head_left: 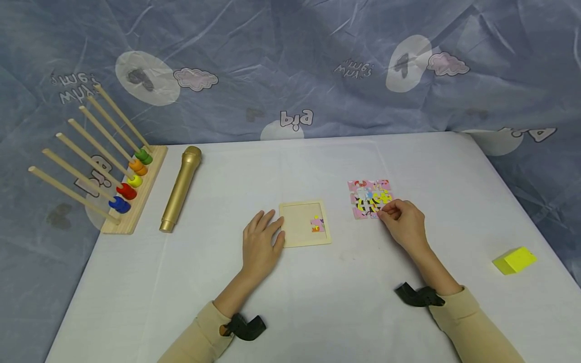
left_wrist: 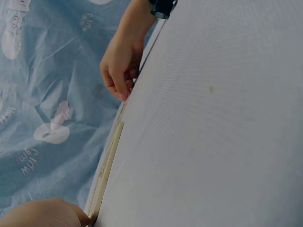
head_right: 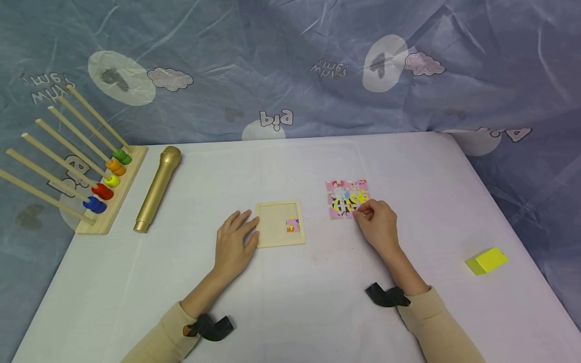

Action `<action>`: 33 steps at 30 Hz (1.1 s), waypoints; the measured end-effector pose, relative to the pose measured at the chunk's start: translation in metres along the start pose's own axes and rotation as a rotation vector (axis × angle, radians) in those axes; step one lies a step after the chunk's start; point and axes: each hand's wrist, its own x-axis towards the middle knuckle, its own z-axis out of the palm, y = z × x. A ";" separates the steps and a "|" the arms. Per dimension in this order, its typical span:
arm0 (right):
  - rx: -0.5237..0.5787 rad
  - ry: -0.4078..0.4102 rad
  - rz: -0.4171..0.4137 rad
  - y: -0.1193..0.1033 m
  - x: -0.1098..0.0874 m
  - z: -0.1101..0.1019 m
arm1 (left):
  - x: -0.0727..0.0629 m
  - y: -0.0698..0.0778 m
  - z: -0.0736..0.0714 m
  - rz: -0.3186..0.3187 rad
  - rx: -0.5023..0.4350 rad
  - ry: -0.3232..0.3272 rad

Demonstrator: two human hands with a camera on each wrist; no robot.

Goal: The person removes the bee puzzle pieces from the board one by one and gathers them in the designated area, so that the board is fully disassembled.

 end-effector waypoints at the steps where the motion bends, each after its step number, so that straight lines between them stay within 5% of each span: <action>1: 0.000 -0.001 0.000 0.000 0.000 0.000 | 0.000 0.000 0.000 0.001 0.002 0.001; 18: 0.034 0.017 0.032 -0.003 0.002 -0.005 | 0.001 0.000 -0.001 0.009 0.006 0.018; 27: 0.153 0.045 0.051 -0.010 0.004 -0.005 | 0.001 0.002 -0.002 0.003 0.007 0.005; 33: 0.240 -0.016 -0.021 -0.029 0.000 0.006 | 0.001 0.002 -0.001 -0.010 0.001 -0.004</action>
